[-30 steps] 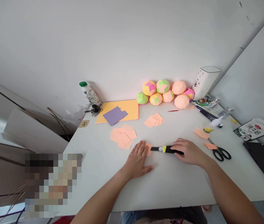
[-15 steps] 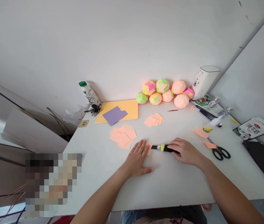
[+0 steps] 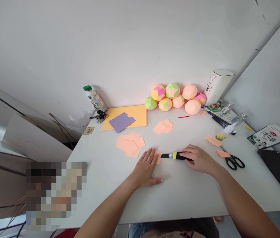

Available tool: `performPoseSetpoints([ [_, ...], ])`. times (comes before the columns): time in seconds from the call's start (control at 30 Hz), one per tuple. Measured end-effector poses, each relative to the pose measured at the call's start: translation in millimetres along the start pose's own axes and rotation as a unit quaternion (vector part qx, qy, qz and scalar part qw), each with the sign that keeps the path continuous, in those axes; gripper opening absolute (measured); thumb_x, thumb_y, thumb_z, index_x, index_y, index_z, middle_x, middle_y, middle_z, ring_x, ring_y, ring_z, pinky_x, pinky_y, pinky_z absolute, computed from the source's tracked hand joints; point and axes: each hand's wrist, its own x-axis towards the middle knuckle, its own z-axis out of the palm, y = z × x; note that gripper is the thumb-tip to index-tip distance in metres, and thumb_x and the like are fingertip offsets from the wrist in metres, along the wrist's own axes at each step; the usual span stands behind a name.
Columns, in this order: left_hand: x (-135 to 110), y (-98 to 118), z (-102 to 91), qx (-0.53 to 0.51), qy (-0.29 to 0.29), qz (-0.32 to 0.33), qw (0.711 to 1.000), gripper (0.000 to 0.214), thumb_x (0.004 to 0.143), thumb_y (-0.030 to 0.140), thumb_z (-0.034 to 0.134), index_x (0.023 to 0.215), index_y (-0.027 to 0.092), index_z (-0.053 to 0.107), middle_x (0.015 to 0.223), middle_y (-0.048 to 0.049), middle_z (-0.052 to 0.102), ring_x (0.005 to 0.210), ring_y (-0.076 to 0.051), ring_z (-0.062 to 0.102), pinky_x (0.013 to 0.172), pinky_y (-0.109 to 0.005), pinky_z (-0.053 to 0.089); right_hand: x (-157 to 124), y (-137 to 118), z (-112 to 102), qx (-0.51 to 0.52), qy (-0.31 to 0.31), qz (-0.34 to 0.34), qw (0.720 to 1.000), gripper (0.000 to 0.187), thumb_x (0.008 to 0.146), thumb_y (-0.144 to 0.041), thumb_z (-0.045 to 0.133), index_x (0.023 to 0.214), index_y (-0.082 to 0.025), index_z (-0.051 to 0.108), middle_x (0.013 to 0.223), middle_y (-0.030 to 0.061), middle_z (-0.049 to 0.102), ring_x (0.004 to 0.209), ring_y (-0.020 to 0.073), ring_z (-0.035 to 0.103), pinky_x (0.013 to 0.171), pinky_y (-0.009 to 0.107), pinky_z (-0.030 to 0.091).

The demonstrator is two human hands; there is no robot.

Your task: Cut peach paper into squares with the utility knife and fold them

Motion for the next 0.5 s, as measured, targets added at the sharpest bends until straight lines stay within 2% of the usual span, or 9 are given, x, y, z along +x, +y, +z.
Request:
performPoseSetpoints([
  [0.33,0.9,0.9,-2.7,-0.009,-0.016,-0.005,1.000,0.109,0.072,0.080,0.040,0.147,0.008,0.010,0.154,-0.0209,0.006,0.142,-0.036,0.003,0.113,-0.049,0.013,2.3,-5.6,12.0,-0.011,0.012,-0.002,1.000,0.030,0.079,-0.009,0.048,0.099,-0.017,0.068,0.094,0.0109,0.067,0.086,0.0232,0.057,0.075,0.040,0.051],
  [0.5,1.0,1.4,-3.3,-0.010,-0.020,-0.008,1.000,0.109,0.072,0.082,0.038,0.148,0.009,0.009,0.154,-0.0200,0.005,0.142,-0.036,0.002,0.112,-0.050,0.014,2.4,-4.1,10.9,-0.011,0.016,0.000,1.000,0.031,0.079,-0.010,0.048,0.101,-0.017,0.068,0.094,0.0106,0.067,0.086,0.0232,0.057,0.075,0.040,0.051],
])
